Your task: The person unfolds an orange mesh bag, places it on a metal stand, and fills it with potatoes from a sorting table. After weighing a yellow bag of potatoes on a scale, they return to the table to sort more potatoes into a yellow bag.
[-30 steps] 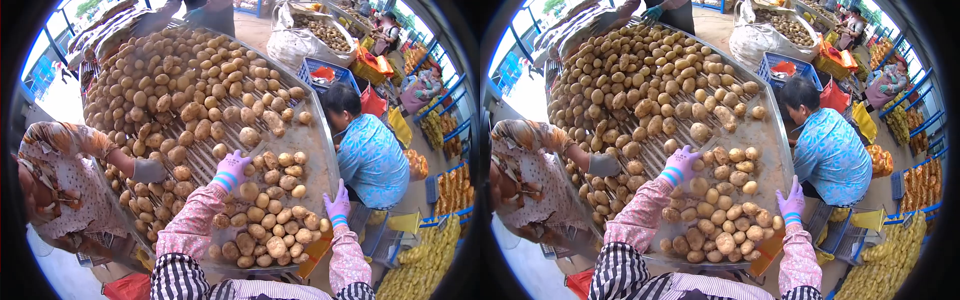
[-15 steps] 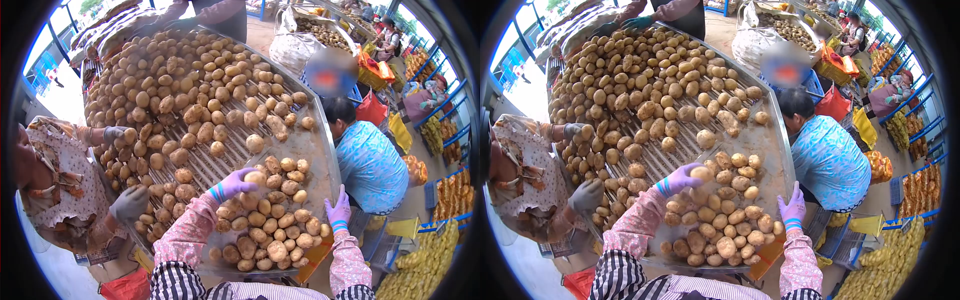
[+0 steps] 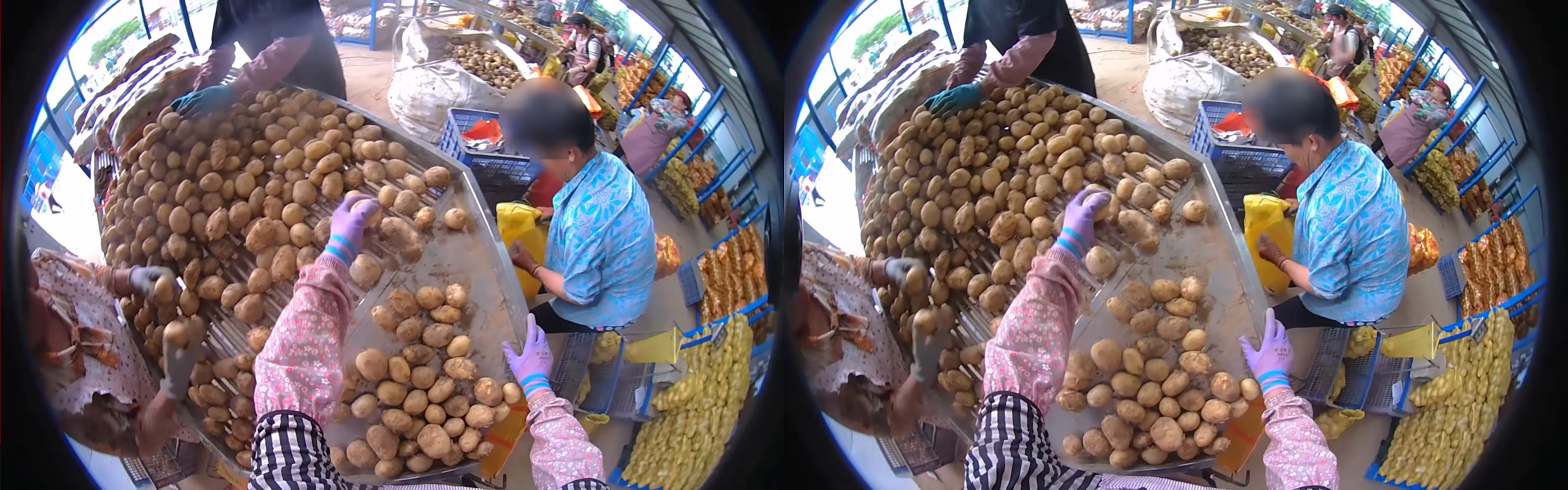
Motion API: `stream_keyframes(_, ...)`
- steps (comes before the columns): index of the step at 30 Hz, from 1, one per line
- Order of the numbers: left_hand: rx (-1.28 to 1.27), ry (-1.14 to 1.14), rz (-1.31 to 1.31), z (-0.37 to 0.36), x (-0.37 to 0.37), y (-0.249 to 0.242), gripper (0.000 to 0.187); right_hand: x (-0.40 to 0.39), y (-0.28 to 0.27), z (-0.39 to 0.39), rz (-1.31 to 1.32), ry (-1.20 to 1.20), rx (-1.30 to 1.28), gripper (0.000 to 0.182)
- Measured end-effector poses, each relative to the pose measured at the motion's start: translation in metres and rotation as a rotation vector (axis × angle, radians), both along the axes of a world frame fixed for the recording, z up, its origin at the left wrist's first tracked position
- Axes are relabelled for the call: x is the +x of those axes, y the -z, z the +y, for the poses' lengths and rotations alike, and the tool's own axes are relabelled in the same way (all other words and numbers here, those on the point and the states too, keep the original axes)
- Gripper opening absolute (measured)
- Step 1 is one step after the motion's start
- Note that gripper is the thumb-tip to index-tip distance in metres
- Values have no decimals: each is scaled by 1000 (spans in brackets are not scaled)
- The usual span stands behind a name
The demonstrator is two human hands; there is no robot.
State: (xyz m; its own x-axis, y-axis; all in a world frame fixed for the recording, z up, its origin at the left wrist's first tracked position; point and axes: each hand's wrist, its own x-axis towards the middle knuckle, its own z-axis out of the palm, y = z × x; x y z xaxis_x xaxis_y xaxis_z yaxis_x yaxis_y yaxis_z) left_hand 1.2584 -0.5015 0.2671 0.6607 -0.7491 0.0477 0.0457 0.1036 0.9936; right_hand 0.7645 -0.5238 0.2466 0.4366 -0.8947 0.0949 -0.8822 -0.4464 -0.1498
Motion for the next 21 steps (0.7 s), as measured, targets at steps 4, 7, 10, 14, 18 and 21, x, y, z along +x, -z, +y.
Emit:
stream_keyframes(4, 579, -154, -774, -51, 8, -43, 44, 1, -7, 1, -22, -12, 21, 99)
stream_keyframes(7, 881, 6, -910, -79, 3, -60, 55, 3, -11, -1, 19, -13, 78, 101)
stream_keyframes(10, 1133, 202, -1087, -110, 3, -62, 64, 1, -10, -2, 13, -16, 93, 102)
stream_keyframes(14, 1231, 420, -1023, -119, 2, -70, 58, 2, -12, -2, 5, -8, 112, 103)
stream_keyframes(18, 996, 568, -944, -107, 5, -33, 64, 2, -10, -3, 7, -8, 91, 100)
stream_keyframes(21, 862, 622, -937, -69, -34, -33, 61, 1, -10, -3, -20, -14, 87, 100)
